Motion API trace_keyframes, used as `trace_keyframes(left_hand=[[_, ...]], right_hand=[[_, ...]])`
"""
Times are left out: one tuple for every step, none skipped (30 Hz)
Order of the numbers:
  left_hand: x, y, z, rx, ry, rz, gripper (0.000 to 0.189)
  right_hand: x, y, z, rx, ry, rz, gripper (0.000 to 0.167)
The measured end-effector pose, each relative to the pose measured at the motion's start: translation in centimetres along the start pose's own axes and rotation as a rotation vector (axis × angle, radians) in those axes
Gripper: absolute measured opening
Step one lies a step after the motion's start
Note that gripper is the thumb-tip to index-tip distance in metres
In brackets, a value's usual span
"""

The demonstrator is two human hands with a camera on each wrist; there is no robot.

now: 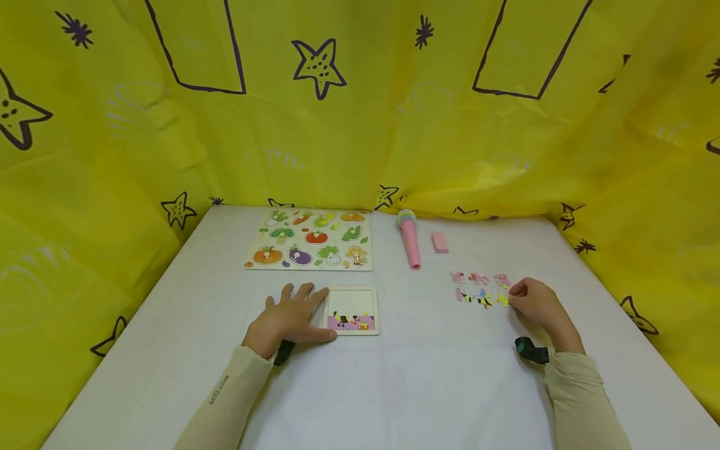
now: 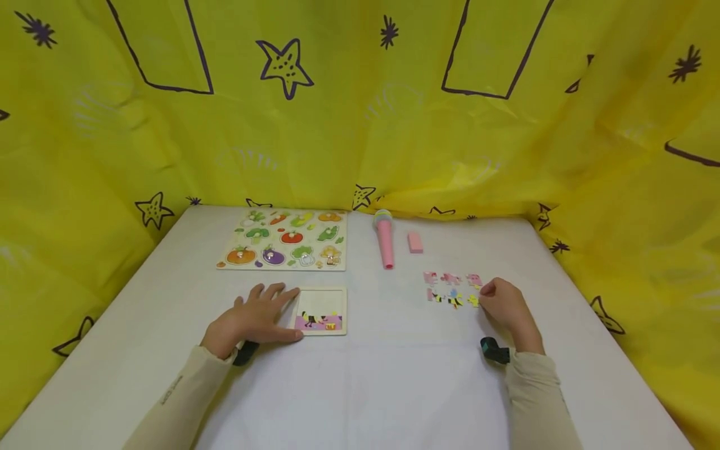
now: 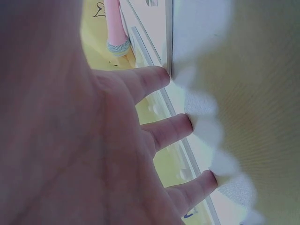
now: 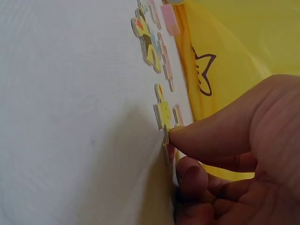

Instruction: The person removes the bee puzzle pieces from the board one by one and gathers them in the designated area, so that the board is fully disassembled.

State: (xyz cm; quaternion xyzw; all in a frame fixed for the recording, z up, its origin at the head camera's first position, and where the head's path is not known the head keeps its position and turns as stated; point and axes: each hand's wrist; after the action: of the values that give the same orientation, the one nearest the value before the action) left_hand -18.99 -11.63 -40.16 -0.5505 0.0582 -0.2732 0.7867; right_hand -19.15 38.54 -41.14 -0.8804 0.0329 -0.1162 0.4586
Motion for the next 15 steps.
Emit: trace_keyframes(left_hand=[[0.0,0.0,0.0,-0.001,0.001,0.002,0.097],[0.0,0.0,-0.1,-0.002,0.001,0.002,0.097],[0.0,0.0,-0.1,-0.003,0.002,0.003,0.097],[0.0,0.0,-0.1,-0.003,0.002,0.004,0.097],[0.0,0.0,-0.1,-0.003,0.003,0.003,0.098],[0.1,0.0,-0.1,0.000,0.002,0.002,0.098],[0.1,0.0,-0.1,0.000,0.000,0.000,0.098],[0.1,0.0,-0.1,0.002,-0.002,-0.002,0.099],[0.1,0.0,-0.1,0.002,-0.004,-0.004,0.099],[0.0,0.0,-0.1,0.001,-0.005,-0.006,0.099],[0.0,0.0,-0.1,-0.001,-0.007,-0.008,0.099],[0.0,0.0,-0.1,-0.002,-0.008,-0.009,0.099],[-0.1,0.0,-0.1,-0.006,-0.008,-0.010,0.099],[-0.1,0.0,0.0,-0.007,-0.007,-0.010,0.099],[-0.1,0.0,0.0,-0.009,-0.006,-0.010,0.099]], right_hand=[[-0.1,0.0,0.0,0.004,-0.004,0.003,0.024],[-0.2,0.1,-0.1,0.006,-0.006,0.004,0.024],[-0.2,0.1,-0.1,0.009,-0.010,0.004,0.024],[-0.3,0.1,-0.1,0.013,-0.013,0.005,0.024],[-0.3,0.1,-0.2,0.013,-0.015,0.006,0.025],[-0.2,0.1,-0.3,0.011,-0.017,0.009,0.025],[-0.2,0.1,-0.4,0.003,-0.017,0.010,0.025],[-0.1,0.1,-0.5,-0.006,-0.018,0.015,0.025],[0.0,0.1,-0.8,-0.019,-0.021,0.021,0.025],[0.2,0.2,-1.2,-0.033,-0.023,0.025,0.026],[0.3,0.3,-1.6,-0.047,-0.029,0.033,0.028],[0.5,0.5,-2.1,-0.065,-0.034,0.037,0.029],[0.6,0.8,-2.8,-0.078,-0.044,0.043,0.030],[0.7,1.1,-3.5,-0.086,-0.064,0.052,0.030],[0.8,1.5,-4.2,-0.092,-0.091,0.058,0.029]])
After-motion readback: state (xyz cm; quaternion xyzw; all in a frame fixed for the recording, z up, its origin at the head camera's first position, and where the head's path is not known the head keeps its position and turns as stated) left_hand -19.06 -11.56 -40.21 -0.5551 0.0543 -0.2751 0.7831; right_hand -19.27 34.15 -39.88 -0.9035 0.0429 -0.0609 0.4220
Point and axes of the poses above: each hand's wrist, its own x-axis away from the middle knuckle, its own y-axis out of the palm, z = x × y, and after that the axes turned 8 degrees about y, right-handed
